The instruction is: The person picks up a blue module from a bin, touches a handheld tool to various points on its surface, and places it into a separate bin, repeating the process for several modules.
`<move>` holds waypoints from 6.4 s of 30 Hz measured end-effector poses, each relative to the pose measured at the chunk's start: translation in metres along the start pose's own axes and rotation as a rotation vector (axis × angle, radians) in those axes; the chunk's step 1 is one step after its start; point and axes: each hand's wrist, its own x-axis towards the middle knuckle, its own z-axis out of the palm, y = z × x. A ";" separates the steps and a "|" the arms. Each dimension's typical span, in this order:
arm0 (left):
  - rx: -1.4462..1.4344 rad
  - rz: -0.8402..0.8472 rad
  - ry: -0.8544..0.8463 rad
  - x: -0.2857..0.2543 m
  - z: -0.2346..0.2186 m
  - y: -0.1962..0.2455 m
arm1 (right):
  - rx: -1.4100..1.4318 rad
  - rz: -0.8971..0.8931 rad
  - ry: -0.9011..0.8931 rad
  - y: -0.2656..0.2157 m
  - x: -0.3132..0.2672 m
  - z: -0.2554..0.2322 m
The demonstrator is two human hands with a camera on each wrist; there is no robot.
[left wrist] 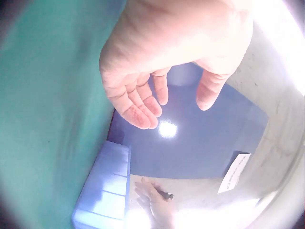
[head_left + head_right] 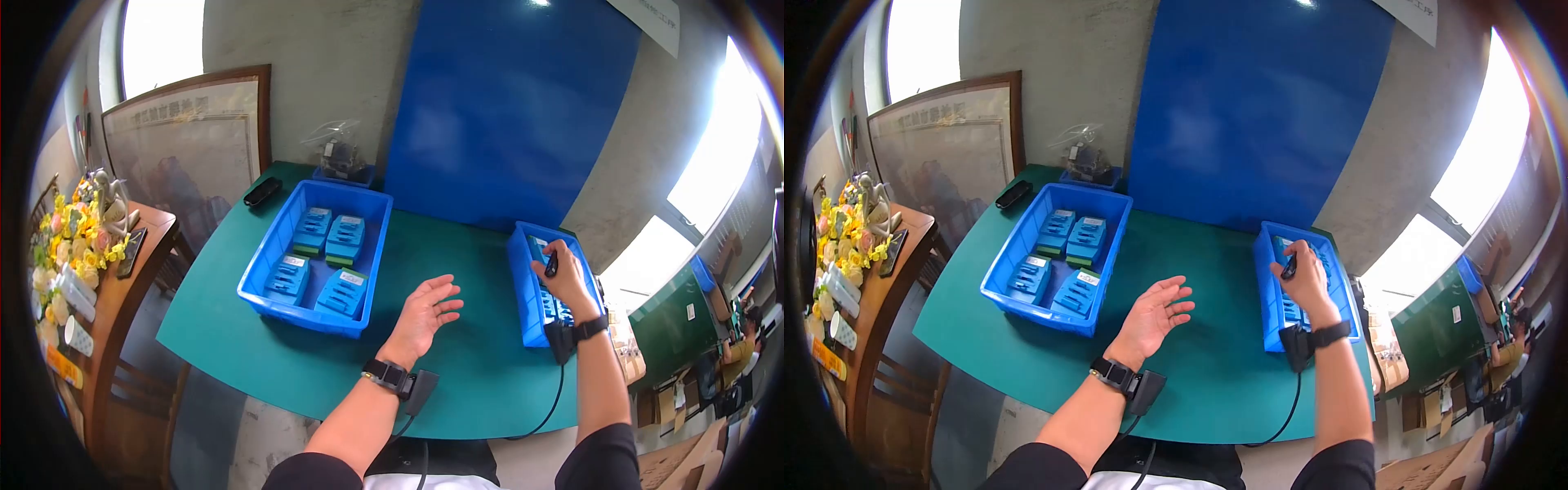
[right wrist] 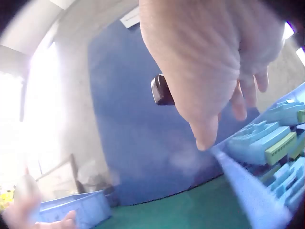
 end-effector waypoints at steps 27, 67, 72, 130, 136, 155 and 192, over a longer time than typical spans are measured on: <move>1.877 -0.492 0.265 -0.008 -0.014 0.176 | 1.179 0.361 0.011 -0.103 -0.087 0.100; 0.239 -0.068 0.076 0.002 0.000 0.007 | 1.448 0.534 0.169 -0.112 -0.083 0.072; -0.141 -0.059 0.165 0.007 -0.017 0.021 | 1.523 0.291 0.242 -0.115 -0.092 0.067; 0.115 -0.276 -0.190 -0.003 -0.006 0.021 | 1.091 0.066 0.207 -0.118 -0.089 0.077; -0.138 -0.062 -0.116 0.000 -0.005 0.020 | 0.907 -0.035 0.244 -0.133 -0.090 0.060; -0.024 0.188 0.084 -0.002 -0.002 0.017 | 1.394 0.194 -0.034 -0.128 -0.098 0.057; 0.203 0.264 0.009 -0.004 0.001 0.018 | 1.262 0.334 0.206 -0.111 -0.092 0.063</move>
